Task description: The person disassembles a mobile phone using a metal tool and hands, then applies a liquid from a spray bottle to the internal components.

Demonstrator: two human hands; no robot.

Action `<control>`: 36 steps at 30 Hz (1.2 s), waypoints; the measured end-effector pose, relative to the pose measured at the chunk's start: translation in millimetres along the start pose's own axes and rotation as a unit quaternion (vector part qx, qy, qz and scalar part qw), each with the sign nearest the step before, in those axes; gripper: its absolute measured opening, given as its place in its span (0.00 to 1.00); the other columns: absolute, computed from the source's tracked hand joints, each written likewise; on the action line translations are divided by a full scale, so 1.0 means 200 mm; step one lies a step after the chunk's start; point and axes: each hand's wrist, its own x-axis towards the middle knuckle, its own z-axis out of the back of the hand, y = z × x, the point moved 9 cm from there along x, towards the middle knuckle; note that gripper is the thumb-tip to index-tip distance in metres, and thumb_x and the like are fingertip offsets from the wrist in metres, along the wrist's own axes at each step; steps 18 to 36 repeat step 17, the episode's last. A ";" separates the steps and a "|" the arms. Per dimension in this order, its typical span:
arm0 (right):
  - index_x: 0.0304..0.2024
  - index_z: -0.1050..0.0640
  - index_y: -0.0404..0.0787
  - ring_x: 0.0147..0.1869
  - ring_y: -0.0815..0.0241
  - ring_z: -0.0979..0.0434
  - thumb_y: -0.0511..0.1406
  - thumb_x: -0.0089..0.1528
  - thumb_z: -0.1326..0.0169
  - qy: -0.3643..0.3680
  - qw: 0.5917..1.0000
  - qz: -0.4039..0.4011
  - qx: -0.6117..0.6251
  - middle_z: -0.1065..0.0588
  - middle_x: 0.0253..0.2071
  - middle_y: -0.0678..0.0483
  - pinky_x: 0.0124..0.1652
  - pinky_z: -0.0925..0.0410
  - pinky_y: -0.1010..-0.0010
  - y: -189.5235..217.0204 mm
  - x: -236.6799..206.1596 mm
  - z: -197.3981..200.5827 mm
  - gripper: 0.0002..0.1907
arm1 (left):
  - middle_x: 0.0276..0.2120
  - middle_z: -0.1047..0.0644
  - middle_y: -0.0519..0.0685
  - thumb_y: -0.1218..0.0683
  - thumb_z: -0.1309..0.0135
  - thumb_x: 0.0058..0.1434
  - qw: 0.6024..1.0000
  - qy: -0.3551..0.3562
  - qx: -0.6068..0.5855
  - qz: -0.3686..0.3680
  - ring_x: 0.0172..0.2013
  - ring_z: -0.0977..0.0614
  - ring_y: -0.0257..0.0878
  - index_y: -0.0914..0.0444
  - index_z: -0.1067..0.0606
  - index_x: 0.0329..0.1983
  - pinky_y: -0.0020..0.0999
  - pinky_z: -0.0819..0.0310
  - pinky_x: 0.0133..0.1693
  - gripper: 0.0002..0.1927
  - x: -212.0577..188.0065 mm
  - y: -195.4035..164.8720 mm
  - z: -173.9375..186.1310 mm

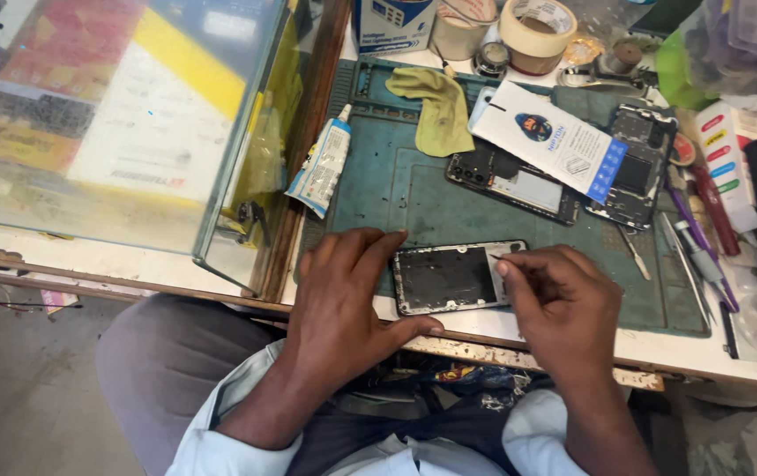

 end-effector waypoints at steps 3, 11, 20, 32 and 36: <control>0.37 0.17 0.35 0.29 0.71 0.23 0.29 0.60 0.35 0.016 0.995 0.081 -0.049 0.22 0.32 0.54 0.28 0.32 0.78 0.16 0.03 -0.12 0.04 | 0.51 0.27 0.57 0.32 0.30 0.42 1.000 0.000 -0.012 0.022 0.54 0.28 0.55 0.66 0.27 0.60 0.50 0.38 0.55 0.49 0.00 0.09 -0.01; 0.33 0.18 0.36 0.22 0.69 0.26 0.32 0.57 0.34 0.069 0.991 0.097 -0.065 0.24 0.25 0.55 0.23 0.36 0.75 0.24 0.10 -0.40 0.05 | 0.48 0.27 0.56 0.36 0.26 0.35 0.996 0.023 -0.068 0.048 0.52 0.27 0.55 0.67 0.25 0.54 0.50 0.34 0.53 0.47 0.03 0.24 -0.03; 0.30 0.18 0.37 0.20 0.67 0.26 0.33 0.57 0.33 0.080 0.988 0.087 -0.103 0.25 0.24 0.54 0.22 0.36 0.73 0.24 0.11 -0.49 0.06 | 0.47 0.28 0.54 0.38 0.25 0.36 0.995 0.051 -0.064 0.063 0.52 0.27 0.53 0.66 0.25 0.54 0.50 0.35 0.53 0.45 0.03 0.28 -0.04; 0.30 0.18 0.37 0.20 0.67 0.26 0.33 0.57 0.33 0.080 0.988 0.087 -0.103 0.25 0.24 0.54 0.22 0.36 0.73 0.24 0.11 -0.49 0.06 | 0.47 0.28 0.54 0.38 0.25 0.36 0.995 0.051 -0.064 0.063 0.52 0.27 0.53 0.66 0.25 0.54 0.50 0.35 0.53 0.45 0.03 0.28 -0.04; 0.30 0.18 0.37 0.20 0.67 0.26 0.33 0.57 0.33 0.080 0.988 0.087 -0.103 0.25 0.24 0.54 0.22 0.36 0.73 0.24 0.11 -0.49 0.06 | 0.47 0.28 0.54 0.38 0.25 0.36 0.995 0.051 -0.064 0.063 0.52 0.27 0.53 0.66 0.25 0.54 0.50 0.35 0.53 0.45 0.03 0.28 -0.04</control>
